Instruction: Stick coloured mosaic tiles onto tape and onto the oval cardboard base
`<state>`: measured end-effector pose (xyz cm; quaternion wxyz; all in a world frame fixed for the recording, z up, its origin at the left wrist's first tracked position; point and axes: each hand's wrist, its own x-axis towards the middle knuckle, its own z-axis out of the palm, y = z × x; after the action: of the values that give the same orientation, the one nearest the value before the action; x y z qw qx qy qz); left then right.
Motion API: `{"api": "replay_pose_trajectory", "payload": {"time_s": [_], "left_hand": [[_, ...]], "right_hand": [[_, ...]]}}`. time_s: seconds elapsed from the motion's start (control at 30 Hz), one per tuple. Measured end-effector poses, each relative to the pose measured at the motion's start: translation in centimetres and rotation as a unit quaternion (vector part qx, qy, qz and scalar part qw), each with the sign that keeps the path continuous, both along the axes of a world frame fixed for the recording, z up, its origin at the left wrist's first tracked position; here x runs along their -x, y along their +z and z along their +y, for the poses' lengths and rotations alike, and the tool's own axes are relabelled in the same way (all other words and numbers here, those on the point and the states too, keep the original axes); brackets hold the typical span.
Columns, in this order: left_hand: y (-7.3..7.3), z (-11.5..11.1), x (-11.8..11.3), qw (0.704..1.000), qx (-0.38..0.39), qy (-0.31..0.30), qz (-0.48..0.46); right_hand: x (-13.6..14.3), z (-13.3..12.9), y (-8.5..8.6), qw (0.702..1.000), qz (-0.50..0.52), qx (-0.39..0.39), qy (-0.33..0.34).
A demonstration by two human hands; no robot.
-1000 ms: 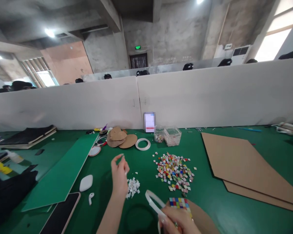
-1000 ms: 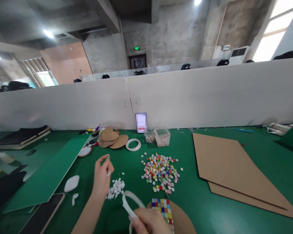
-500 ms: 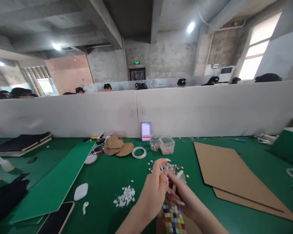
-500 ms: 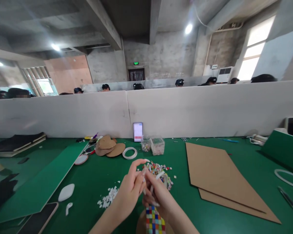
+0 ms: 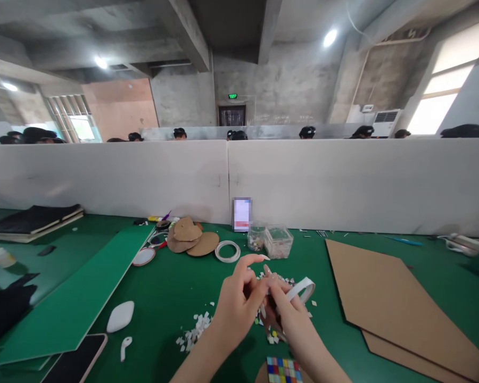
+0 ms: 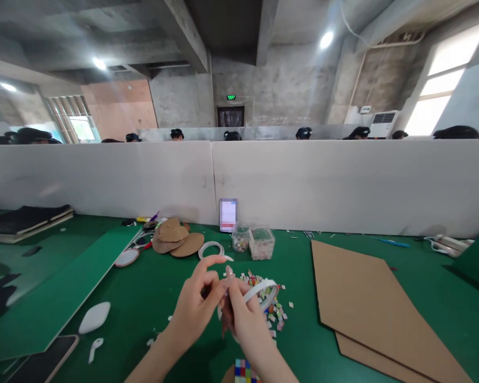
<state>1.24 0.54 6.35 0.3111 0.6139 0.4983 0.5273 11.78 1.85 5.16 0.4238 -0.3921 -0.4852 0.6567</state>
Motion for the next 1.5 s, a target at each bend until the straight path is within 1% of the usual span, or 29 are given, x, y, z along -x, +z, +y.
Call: {"api": "replay_pose_trajectory", "payload": {"time_s": [0.1, 0.2, 0.27, 0.4, 0.47, 0.53, 0.6, 0.67, 0.73, 0.8, 0.9, 1.03, 1.13, 1.2, 1.27, 1.37, 1.5], "left_hand": [[-0.2, 0.1, -0.4, 0.999, 0.023, -0.007, -0.021], [-0.7, 0.0, -0.8, 0.999, 0.034, 0.002, -0.002], [-1.3, -0.1, -1.0, 0.999, 0.01, 0.028, 0.028], [-2.5, -0.1, -1.3, 0.991, -0.068, 0.09, 0.066], [-2.4, -0.1, -1.3, 0.99, -0.081, 0.103, 0.054], [-1.7, -0.1, -0.9, 0.991, -0.074, 0.1, 0.041], [-0.6, -0.2, -0.2, 0.994, -0.044, 0.082, 0.053], [0.5, -0.4, 0.8, 0.995, 0.015, 0.049, 0.08], [1.2, -0.8, 1.8, 0.993, 0.053, 0.007, 0.107], [1.6, -1.2, 2.3, 0.986, 0.07, -0.046, 0.144], [1.7, -1.7, 2.4, 0.975, 0.086, -0.097, 0.181], [1.9, -1.6, 2.2, 0.966, 0.119, -0.125, 0.193], [1.9, -1.1, 2.5, 0.96, 0.178, -0.158, 0.148], [1.8, -0.8, 2.7, 0.952, 0.22, -0.182, 0.108], [1.7, -0.6, 2.9, 0.945, 0.245, -0.196, 0.088], [1.7, -0.7, 3.0, 0.947, 0.238, -0.194, 0.096], [1.8, -1.0, 2.9, 0.954, 0.187, -0.179, 0.154]], "right_hand": [[-0.2, -0.2, -0.5, 1.0, -0.003, 0.004, -0.03], [-0.4, -0.3, -0.9, 0.998, 0.003, 0.015, -0.055], [-0.3, -0.2, -1.2, 0.998, 0.01, 0.015, -0.067], [0.2, 0.3, -1.9, 0.996, 0.029, 0.022, -0.079], [0.3, 0.7, -2.1, 0.995, 0.043, 0.041, -0.079], [0.4, 0.9, -2.0, 0.993, 0.064, 0.054, -0.08], [0.3, 1.1, -1.8, 0.993, 0.084, 0.05, -0.072], [0.2, 1.1, -1.6, 0.994, 0.087, 0.03, -0.059], [0.0, 1.1, -1.7, 0.997, 0.065, 0.007, -0.049], [-0.1, 1.2, -2.1, 0.998, 0.033, -0.018, -0.054], [-0.3, 1.4, -2.6, 0.995, 0.003, -0.072, -0.063], [-0.7, 1.6, -2.7, 0.991, -0.032, -0.124, -0.036], [-0.7, 1.6, -2.8, 0.986, -0.069, -0.148, -0.026], [-0.7, 1.5, -2.9, 0.982, -0.087, -0.165, -0.029], [-0.5, 1.4, -3.1, 0.979, -0.097, -0.178, -0.035], [-0.4, 1.3, -3.2, 0.981, -0.085, -0.17, -0.035], [-0.1, 1.2, -3.2, 0.992, -0.043, -0.12, -0.017]]}}
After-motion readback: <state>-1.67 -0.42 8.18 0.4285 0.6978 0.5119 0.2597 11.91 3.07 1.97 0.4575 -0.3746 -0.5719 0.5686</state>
